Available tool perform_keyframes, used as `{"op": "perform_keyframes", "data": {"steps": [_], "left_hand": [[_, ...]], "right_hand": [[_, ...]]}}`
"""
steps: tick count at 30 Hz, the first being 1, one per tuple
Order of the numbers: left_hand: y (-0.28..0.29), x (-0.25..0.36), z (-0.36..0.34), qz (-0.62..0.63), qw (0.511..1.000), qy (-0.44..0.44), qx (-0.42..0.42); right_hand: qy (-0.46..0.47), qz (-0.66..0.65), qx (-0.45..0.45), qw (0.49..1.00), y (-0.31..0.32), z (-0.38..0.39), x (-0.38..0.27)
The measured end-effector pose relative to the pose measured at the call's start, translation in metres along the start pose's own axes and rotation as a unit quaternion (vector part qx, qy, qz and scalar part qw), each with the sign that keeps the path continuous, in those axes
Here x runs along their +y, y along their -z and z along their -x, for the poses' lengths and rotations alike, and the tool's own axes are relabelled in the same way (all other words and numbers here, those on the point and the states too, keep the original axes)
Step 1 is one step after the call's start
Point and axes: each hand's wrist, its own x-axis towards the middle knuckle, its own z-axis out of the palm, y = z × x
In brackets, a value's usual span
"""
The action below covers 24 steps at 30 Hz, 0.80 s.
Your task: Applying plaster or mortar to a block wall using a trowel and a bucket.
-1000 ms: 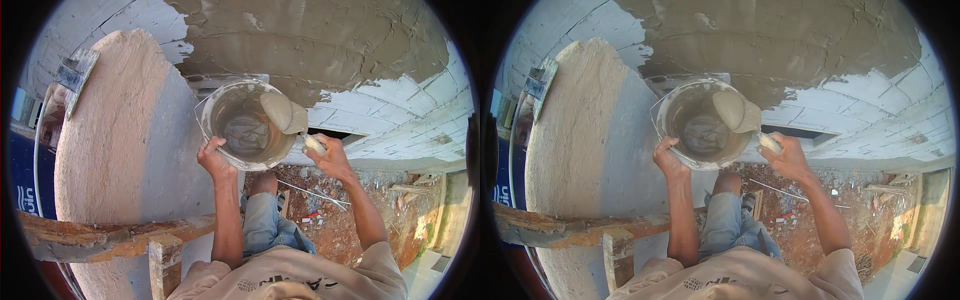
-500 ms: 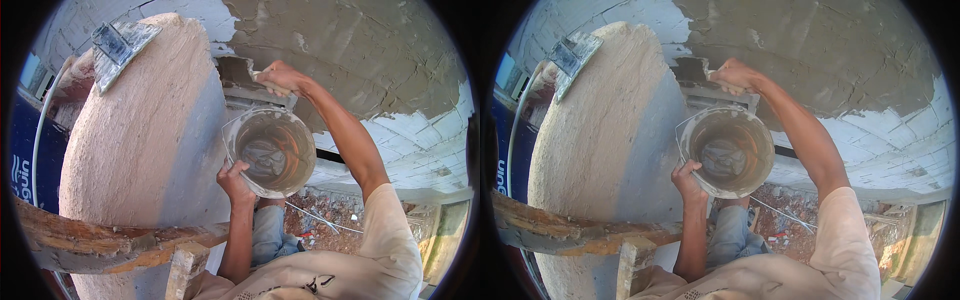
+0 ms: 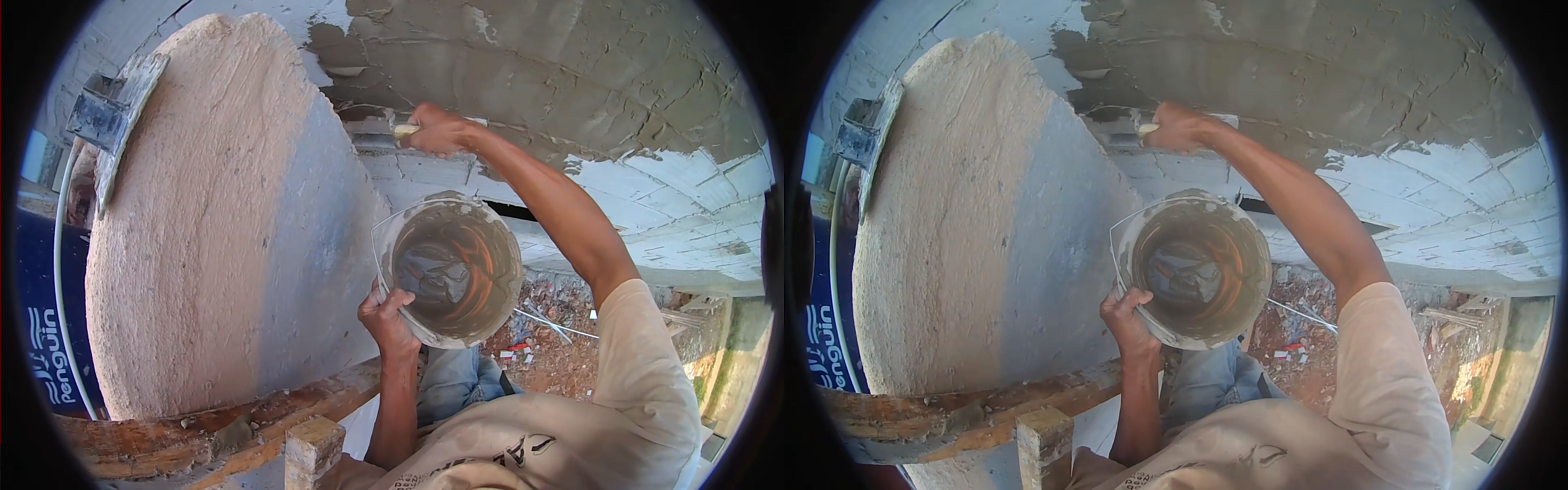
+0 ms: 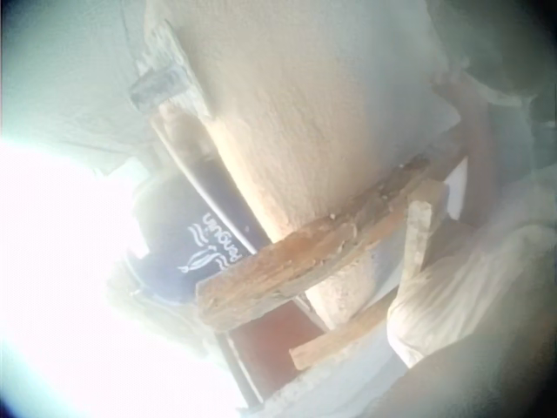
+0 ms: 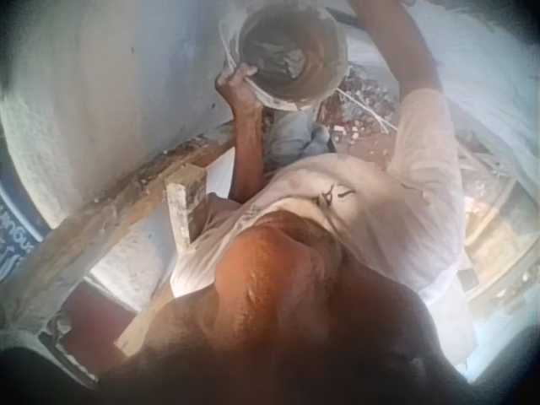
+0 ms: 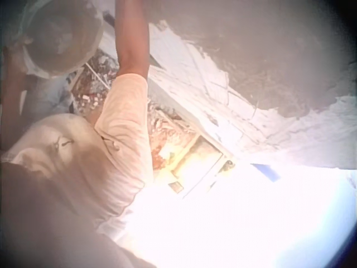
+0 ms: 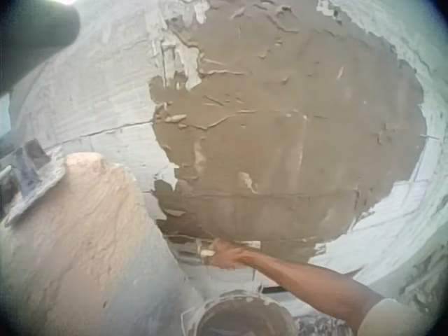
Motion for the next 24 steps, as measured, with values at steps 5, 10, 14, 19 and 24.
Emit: {"op": "perform_keyframes", "data": {"steps": [5, 10, 14, 19, 24], "left_hand": [[-0.007, -0.002, 0.006, 0.003, 0.999, 0.014, 0.03], [0.012, -0.008, 0.002, -0.016, 0.999, 0.01, 0.028], [0.017, -0.001, 0.005, -0.009, 1.0, 0.009, 0.018], [0.012, 0.004, 0.005, 0.008, 1.0, 0.011, 0.025], [0.02, -0.004, 0.001, -0.008, 1.0, 0.005, 0.003]], "right_hand": [[0.06, 0.045, 0.054, 0.996, -0.004, -0.028, -0.025], [0.095, 0.0, 0.061, 0.994, 0.036, -0.02, -0.081], [0.192, -0.127, 0.098, 0.968, 0.074, 0.019, -0.104], [0.121, -0.06, 0.098, 0.986, 0.068, 0.057, -0.084], [0.035, 0.057, 0.071, 0.995, 0.028, 0.019, -0.007]]}}
